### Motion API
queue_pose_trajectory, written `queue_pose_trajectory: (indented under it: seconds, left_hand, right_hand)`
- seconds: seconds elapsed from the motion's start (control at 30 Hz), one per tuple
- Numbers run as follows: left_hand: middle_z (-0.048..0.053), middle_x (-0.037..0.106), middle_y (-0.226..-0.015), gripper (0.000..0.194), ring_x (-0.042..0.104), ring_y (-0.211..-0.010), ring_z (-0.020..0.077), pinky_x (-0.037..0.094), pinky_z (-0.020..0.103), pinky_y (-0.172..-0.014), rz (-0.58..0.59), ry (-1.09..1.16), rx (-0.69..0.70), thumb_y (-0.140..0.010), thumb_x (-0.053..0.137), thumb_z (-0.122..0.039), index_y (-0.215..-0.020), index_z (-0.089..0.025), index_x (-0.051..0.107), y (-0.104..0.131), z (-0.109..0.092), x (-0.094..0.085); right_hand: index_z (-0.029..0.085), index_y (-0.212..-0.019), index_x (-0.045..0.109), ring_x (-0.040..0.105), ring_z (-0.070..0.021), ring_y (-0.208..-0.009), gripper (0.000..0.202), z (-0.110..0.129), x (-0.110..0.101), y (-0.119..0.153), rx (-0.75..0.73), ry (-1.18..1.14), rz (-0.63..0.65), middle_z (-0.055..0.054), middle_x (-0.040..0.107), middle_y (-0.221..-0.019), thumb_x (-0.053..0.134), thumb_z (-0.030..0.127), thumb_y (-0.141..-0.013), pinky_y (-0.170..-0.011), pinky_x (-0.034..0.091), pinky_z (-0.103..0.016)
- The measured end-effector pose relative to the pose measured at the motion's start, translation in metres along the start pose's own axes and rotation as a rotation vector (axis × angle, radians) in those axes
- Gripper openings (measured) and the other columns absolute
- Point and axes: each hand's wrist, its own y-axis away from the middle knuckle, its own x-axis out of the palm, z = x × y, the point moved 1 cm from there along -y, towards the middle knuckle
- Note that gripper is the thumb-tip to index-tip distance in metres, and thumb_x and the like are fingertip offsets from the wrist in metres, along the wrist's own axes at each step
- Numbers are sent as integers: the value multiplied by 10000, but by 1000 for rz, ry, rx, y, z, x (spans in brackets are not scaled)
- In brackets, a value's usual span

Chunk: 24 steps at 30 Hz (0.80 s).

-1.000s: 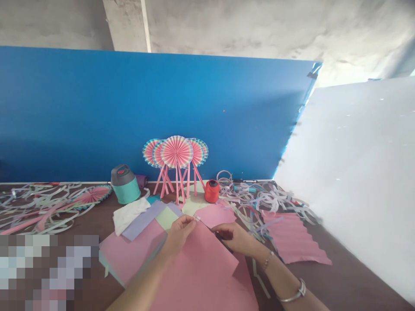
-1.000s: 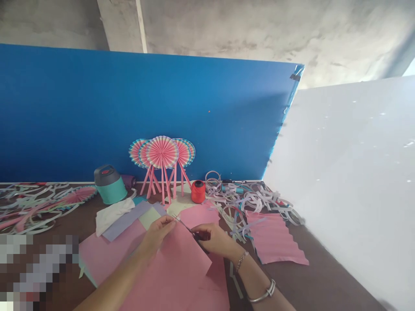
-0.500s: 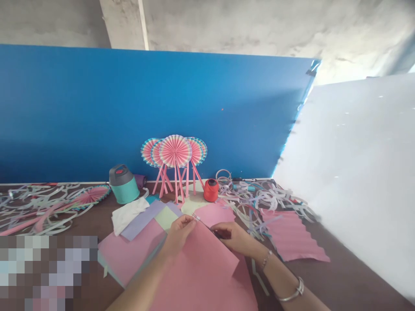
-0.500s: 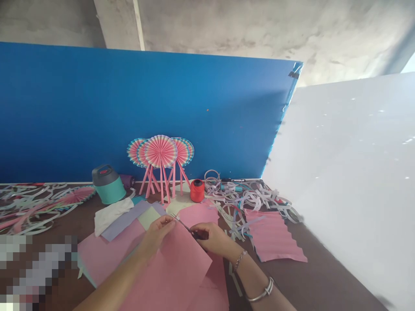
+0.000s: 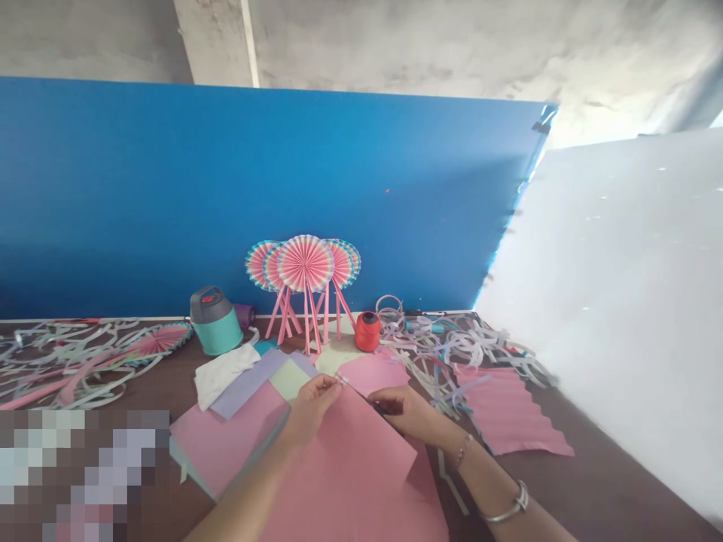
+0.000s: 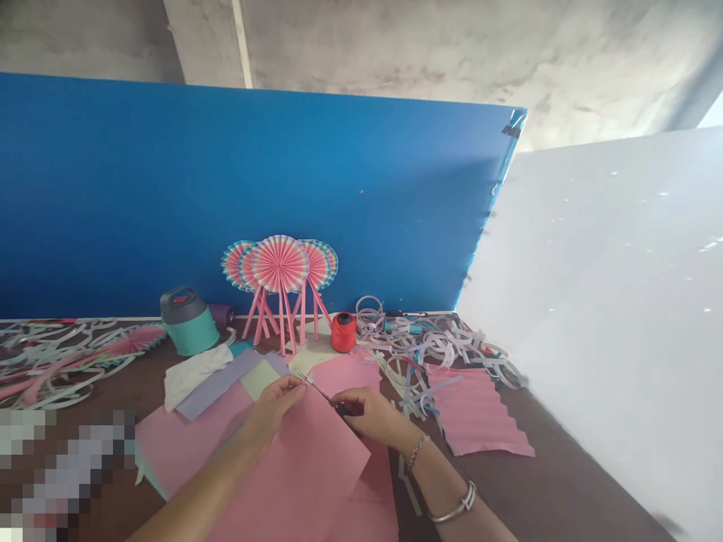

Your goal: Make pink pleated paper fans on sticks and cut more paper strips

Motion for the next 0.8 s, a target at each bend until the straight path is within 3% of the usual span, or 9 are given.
queue_pose_trajectory:
  seconds: [0.47, 0.67, 0.8]
  left_hand:
    - [-55, 441, -575, 344, 403, -573, 115, 316, 242, -596, 23, 35, -1, -680, 624, -515, -649, -191, 515, 1, -2, 1]
    - [-60, 430, -550, 330, 384, -548, 106, 296, 233, -559, 10, 16, 10, -679, 634, -491, -624, -186, 518, 0, -2, 0]
    - [-57, 448, -554, 319, 391, -550, 103, 299, 229, -555, 5, 11, -2, -693, 625, -486, -644, -183, 538, 0, -3, -1]
  right_hand:
    - [175, -904, 724, 610, -167, -660, 237, -11, -2, -2, 14, 37, -41, -13, 669, -661, 624, 319, -745, -612, 509, -253]
    - [154, -911, 685, 469, -104, -471, 307, -21, -8, -8, 51, 60, -174, 34, 533, -532, 643, 369, -697, -483, 404, -234]
    - [178, -962, 597, 478, -117, -472, 356, -24, -24, -8, 84, 112, -384, 64, 507, -532, 660, 348, -655, -496, 388, -244]
